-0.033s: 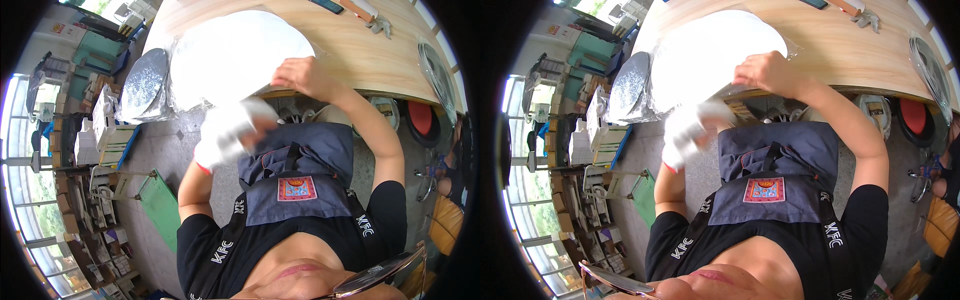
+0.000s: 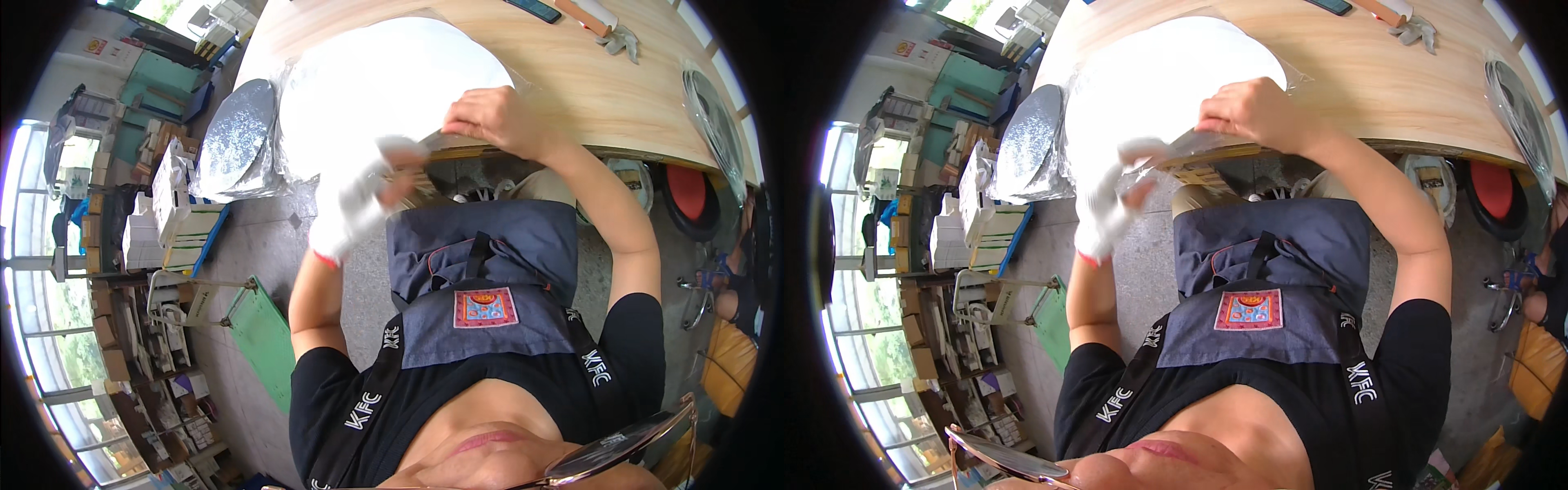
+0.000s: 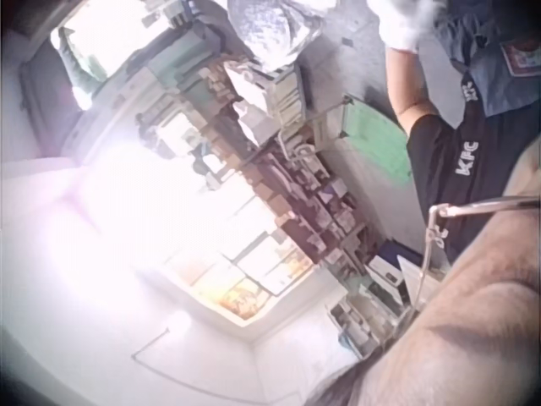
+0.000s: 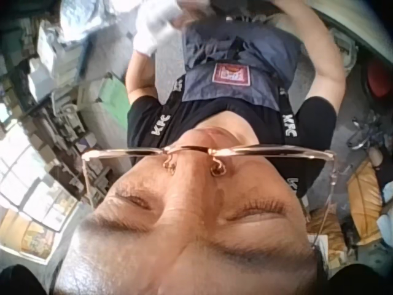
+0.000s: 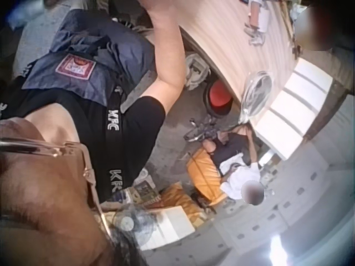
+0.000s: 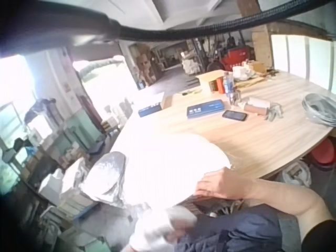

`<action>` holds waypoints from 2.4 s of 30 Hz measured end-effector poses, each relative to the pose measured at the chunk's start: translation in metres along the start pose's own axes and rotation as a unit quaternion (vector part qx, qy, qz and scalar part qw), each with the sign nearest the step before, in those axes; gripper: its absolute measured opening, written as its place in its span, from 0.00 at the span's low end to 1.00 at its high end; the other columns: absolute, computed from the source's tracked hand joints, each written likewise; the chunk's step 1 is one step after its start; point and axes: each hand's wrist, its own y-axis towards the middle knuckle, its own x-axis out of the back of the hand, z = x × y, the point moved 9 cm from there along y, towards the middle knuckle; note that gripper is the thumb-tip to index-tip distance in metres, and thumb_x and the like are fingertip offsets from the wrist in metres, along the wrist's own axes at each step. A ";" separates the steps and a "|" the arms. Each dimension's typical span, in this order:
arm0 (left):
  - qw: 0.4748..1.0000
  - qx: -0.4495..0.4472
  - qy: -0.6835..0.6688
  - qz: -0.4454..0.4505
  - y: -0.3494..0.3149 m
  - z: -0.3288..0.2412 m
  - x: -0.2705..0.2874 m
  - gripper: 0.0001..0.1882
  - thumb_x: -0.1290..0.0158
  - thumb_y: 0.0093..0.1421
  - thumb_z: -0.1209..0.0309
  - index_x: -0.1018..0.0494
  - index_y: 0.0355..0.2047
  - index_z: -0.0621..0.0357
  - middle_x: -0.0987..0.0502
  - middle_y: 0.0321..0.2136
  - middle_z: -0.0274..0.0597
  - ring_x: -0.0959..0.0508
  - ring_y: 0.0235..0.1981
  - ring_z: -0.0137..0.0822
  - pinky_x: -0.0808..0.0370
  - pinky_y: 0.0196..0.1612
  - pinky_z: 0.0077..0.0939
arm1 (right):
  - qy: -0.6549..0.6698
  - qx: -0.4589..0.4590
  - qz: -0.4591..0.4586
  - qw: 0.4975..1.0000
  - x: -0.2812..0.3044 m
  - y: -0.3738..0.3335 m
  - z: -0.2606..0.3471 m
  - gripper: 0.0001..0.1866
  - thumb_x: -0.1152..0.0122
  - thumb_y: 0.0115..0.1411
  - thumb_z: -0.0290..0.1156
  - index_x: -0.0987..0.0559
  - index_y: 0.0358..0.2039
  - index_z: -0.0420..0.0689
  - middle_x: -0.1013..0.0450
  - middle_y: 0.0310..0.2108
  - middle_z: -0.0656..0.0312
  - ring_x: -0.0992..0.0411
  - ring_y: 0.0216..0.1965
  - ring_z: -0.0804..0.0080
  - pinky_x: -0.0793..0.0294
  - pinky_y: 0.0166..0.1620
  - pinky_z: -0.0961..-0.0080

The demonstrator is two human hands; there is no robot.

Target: The person removes protective plastic film from circular disks one by one and stacks them on a wooden table.

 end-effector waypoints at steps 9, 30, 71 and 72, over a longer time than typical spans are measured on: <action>0.990 0.110 -0.069 0.064 0.019 0.083 -0.023 0.20 0.40 0.59 0.65 0.24 0.49 0.61 0.22 0.46 0.44 0.23 0.46 0.37 0.27 0.49 0.31 | 0.094 -0.087 0.036 0.991 0.003 0.012 -0.037 0.11 0.34 0.59 0.36 0.19 0.29 0.41 0.25 0.23 0.59 0.26 0.27 0.66 0.30 0.32 0.72; 0.993 0.084 0.046 -0.070 0.013 0.106 -0.014 0.15 0.54 0.66 0.75 0.24 0.51 0.61 0.20 0.44 0.43 0.24 0.38 0.33 0.28 0.45 0.27 | -0.094 0.106 -0.008 0.990 0.007 0.007 -0.001 0.15 0.34 0.51 0.48 0.19 0.36 0.55 0.35 0.64 0.68 0.30 0.54 0.68 0.25 0.53 0.67; 0.978 0.177 -0.101 0.049 0.020 0.115 -0.025 0.24 0.36 0.54 0.71 0.24 0.53 0.55 0.20 0.43 0.38 0.25 0.43 0.29 0.29 0.48 0.25 | 0.014 -0.031 0.034 0.999 -0.010 0.020 -0.031 0.12 0.33 0.55 0.40 0.20 0.23 0.46 0.24 0.45 0.64 0.30 0.48 0.68 0.41 0.57 0.66; 0.978 0.179 -0.084 0.063 0.022 0.111 -0.024 0.24 0.36 0.54 0.71 0.24 0.53 0.55 0.20 0.42 0.38 0.25 0.43 0.29 0.29 0.48 0.25 | 0.019 -0.033 0.037 0.999 -0.009 0.020 -0.032 0.12 0.32 0.54 0.40 0.20 0.23 0.46 0.24 0.45 0.64 0.30 0.48 0.68 0.41 0.57 0.66</action>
